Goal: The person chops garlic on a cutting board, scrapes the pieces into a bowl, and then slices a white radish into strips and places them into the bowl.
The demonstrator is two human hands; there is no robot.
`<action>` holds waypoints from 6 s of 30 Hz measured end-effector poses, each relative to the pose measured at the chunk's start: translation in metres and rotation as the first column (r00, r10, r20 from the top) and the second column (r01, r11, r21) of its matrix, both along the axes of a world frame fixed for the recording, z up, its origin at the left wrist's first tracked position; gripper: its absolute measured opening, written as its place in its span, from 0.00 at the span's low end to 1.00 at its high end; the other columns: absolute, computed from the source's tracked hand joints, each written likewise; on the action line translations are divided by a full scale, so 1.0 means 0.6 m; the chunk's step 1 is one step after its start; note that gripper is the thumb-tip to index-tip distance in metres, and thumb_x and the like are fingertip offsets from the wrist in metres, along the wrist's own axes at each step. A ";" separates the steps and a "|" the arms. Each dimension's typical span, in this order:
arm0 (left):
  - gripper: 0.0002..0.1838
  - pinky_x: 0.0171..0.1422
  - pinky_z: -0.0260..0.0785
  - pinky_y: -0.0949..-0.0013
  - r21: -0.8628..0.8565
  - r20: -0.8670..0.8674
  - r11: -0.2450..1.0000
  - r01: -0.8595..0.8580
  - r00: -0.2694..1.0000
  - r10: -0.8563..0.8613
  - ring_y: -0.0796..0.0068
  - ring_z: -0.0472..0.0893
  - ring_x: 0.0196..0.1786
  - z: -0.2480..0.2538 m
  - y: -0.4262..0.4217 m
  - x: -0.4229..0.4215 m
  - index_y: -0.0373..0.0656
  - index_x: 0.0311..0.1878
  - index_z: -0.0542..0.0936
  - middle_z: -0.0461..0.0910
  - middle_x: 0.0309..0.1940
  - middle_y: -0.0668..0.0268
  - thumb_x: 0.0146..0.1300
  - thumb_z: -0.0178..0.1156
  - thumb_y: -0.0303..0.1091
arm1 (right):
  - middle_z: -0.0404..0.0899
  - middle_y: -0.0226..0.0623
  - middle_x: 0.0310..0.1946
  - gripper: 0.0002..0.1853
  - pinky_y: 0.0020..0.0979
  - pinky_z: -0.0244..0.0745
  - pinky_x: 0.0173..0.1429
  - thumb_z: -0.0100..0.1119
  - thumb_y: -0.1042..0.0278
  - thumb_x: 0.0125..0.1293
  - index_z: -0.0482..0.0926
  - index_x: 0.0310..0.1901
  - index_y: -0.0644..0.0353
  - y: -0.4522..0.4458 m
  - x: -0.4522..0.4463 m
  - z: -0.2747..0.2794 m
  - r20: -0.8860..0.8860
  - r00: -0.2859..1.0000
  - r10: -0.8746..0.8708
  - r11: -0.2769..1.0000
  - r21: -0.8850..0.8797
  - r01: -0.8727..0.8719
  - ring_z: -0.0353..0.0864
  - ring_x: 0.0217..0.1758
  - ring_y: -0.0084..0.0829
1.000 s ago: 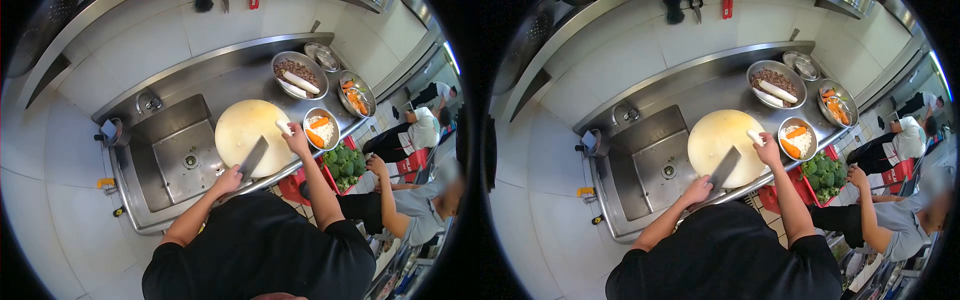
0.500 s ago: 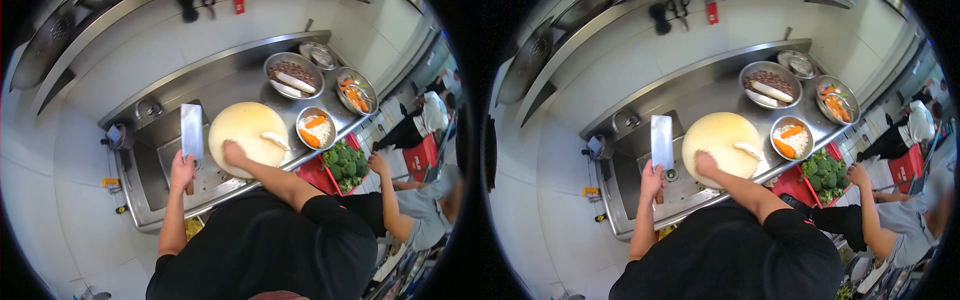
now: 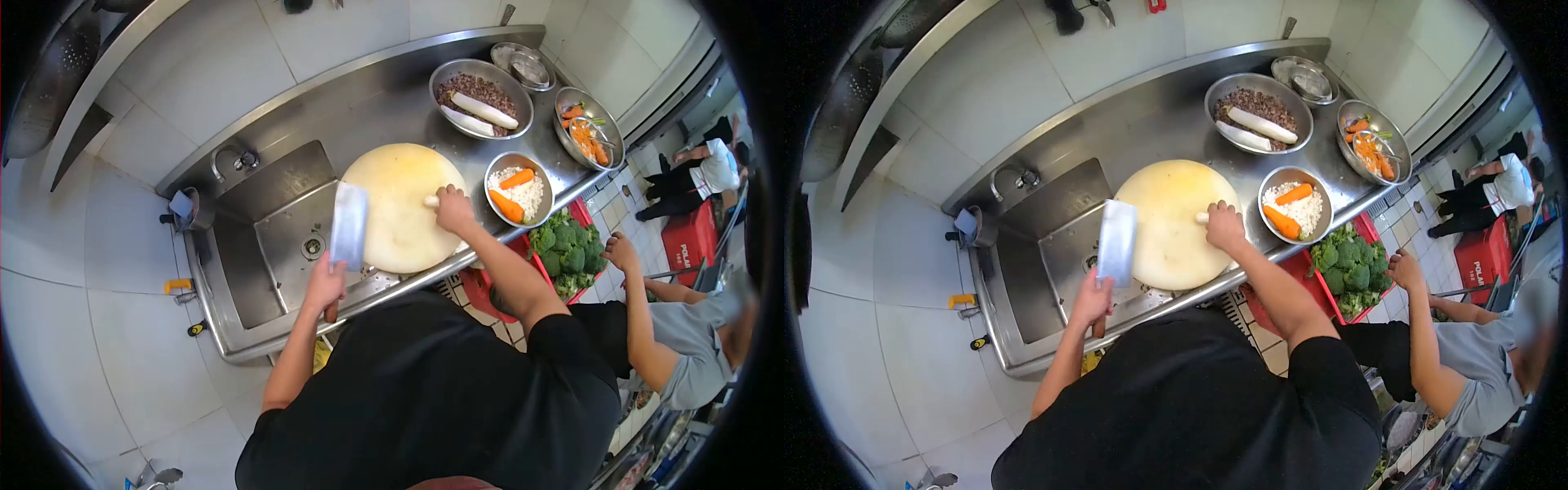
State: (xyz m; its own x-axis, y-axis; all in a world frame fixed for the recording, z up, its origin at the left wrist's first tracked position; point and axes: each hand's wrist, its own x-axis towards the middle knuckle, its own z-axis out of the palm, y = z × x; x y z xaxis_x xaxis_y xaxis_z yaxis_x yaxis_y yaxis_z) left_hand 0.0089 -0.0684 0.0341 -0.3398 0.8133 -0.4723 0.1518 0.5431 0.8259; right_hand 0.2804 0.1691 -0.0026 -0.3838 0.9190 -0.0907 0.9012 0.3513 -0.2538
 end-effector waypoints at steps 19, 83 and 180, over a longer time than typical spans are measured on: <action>0.13 0.54 0.74 0.37 -0.254 -0.536 0.885 0.391 0.705 -0.465 0.34 0.84 0.46 -0.003 0.106 0.143 0.35 0.54 0.71 0.84 0.39 0.36 0.74 0.52 0.34 | 0.77 0.42 0.51 0.13 0.42 0.76 0.63 0.67 0.71 0.62 0.80 0.48 0.56 -0.088 0.022 -0.065 -0.545 0.710 0.447 0.895 0.275 -0.352 0.77 0.60 0.47; 0.13 0.45 0.74 0.34 -0.424 -0.358 0.768 0.480 0.690 -0.629 0.31 0.84 0.38 0.026 0.064 0.087 0.36 0.55 0.67 0.83 0.31 0.36 0.76 0.52 0.35 | 0.81 0.37 0.54 0.14 0.39 0.75 0.67 0.70 0.67 0.60 0.83 0.48 0.54 -0.113 -0.028 -0.072 -0.462 0.766 0.447 0.893 0.275 -0.355 0.76 0.62 0.44; 0.11 0.46 0.74 0.35 -0.354 -0.422 0.757 0.550 0.628 -0.654 0.31 0.83 0.37 0.087 0.122 0.105 0.35 0.52 0.68 0.82 0.29 0.36 0.76 0.53 0.32 | 0.82 0.33 0.51 0.13 0.42 0.74 0.64 0.71 0.65 0.60 0.85 0.47 0.51 -0.114 -0.019 -0.081 -0.507 0.766 0.396 0.915 0.285 -0.285 0.77 0.63 0.43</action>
